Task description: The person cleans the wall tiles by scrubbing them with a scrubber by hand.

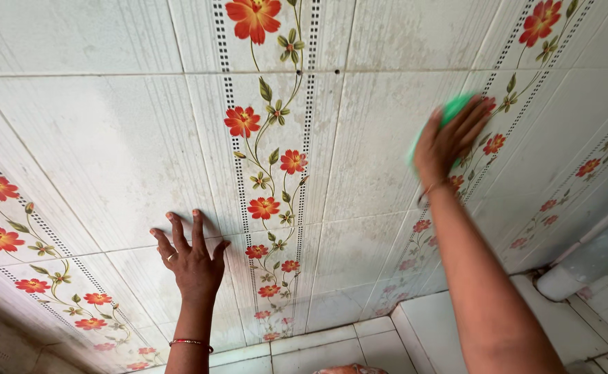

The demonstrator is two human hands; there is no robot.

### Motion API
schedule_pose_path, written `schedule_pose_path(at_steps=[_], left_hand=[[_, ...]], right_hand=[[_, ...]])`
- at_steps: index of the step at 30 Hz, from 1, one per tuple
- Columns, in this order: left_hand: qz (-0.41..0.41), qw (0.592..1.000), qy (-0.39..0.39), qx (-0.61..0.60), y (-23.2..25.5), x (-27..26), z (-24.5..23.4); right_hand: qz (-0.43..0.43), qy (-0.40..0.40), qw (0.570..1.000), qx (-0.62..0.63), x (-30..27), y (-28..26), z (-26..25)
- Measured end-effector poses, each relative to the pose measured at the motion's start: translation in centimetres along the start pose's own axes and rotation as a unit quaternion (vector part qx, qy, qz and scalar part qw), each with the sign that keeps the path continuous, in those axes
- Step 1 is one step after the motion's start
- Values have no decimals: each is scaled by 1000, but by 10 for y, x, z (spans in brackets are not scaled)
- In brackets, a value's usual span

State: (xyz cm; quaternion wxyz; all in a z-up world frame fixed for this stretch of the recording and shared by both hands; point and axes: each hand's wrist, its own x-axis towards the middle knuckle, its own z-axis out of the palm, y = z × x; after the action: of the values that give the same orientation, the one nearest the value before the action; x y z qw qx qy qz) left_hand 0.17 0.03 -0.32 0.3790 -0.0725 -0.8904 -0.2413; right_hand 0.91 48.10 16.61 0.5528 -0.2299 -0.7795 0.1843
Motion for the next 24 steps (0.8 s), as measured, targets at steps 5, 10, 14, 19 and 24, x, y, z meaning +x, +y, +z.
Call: schedule_pose_path(at_steps=[5,10,14,19,24], left_hand=[[6,1000,8,13,1,-4,3],[26,999,29,-11,-1,-4,3],[33,998,48,-11,4,-3,-2],[14,998,41,-34,10,0,-7],[14,998,38,-43,11,-1,-7]], right_hand=[[-58,-47,997,-8,-30,8,-8],[-27,-62,997,22,20,2,-28],[-49,-56,997,24,-11,5,-16],[-77,-68,994,31,-64,-16,1],[-220,-3,973,-61,25,-92,-24]])
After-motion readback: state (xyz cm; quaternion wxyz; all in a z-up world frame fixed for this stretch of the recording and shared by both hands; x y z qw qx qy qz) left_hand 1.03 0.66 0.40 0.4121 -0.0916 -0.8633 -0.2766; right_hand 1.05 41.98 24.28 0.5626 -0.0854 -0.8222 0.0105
